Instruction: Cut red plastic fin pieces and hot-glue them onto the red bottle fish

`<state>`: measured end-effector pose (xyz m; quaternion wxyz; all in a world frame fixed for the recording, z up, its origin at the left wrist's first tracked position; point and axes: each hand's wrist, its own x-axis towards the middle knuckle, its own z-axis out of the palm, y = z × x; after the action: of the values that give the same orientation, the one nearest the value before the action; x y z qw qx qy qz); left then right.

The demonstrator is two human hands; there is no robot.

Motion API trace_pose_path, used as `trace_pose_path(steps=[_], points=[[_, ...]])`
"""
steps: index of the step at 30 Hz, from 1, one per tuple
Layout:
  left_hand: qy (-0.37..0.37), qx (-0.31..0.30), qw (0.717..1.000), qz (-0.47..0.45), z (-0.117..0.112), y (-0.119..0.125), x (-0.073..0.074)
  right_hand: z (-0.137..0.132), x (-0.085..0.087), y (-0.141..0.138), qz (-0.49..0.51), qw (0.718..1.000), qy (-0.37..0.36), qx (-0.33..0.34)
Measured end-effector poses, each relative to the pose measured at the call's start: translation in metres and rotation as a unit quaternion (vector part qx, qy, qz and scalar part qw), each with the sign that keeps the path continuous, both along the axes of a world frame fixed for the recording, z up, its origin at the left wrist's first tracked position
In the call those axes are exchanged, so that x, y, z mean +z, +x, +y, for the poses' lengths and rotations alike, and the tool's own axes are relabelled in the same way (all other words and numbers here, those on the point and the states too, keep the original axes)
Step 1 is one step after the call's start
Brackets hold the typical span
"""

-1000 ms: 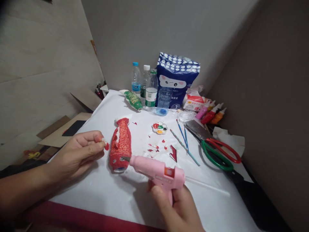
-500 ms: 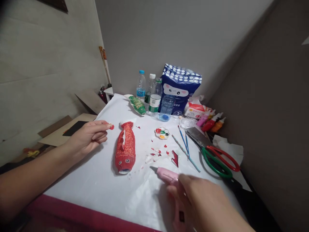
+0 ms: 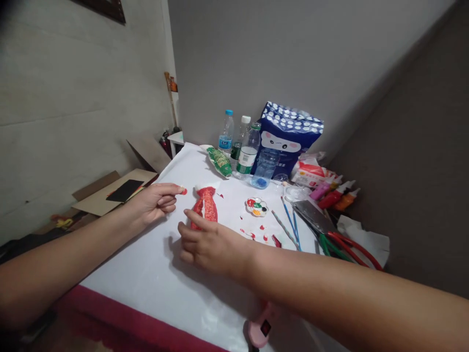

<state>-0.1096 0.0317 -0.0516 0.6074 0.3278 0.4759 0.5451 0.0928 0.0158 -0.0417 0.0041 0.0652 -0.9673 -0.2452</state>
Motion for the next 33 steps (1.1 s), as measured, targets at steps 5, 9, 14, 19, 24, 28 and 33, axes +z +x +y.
trace_pose_path(steps=[5, 9, 14, 19, 24, 28, 33], points=[[-0.027, -0.035, 0.999, 0.004, -0.004, 0.002, -0.005, -0.034, -0.004, 0.008, 0.033, 0.996, -0.061, -0.062], [-0.055, -0.078, 0.995, 0.019, -0.014, 0.014, -0.007, -0.057, -0.006, 0.013, 0.026, 0.991, -0.106, -0.080], [-0.081, -0.100, 0.991, 0.047, -0.020, 0.025, -0.011, -0.060, -0.008, 0.016, 0.038, 0.987, -0.122, -0.094], [-0.099, -0.123, 0.985, 0.070, -0.021, 0.028, -0.018, -0.058, -0.015, 0.017, 0.061, 0.987, -0.122, -0.088], [-0.112, -0.140, 0.981, 0.079, -0.022, 0.031, -0.019, -0.055, -0.020, 0.016, 0.084, 0.986, -0.115, -0.086], [-0.102, -0.130, 0.984, 0.069, -0.023, 0.033, -0.018, -0.054, -0.021, 0.016, 0.094, 0.986, -0.113, -0.081], [-0.087, -0.112, 0.988, 0.055, -0.023, 0.037, -0.019, -0.053, -0.020, 0.015, 0.088, 0.987, -0.113, -0.078]])
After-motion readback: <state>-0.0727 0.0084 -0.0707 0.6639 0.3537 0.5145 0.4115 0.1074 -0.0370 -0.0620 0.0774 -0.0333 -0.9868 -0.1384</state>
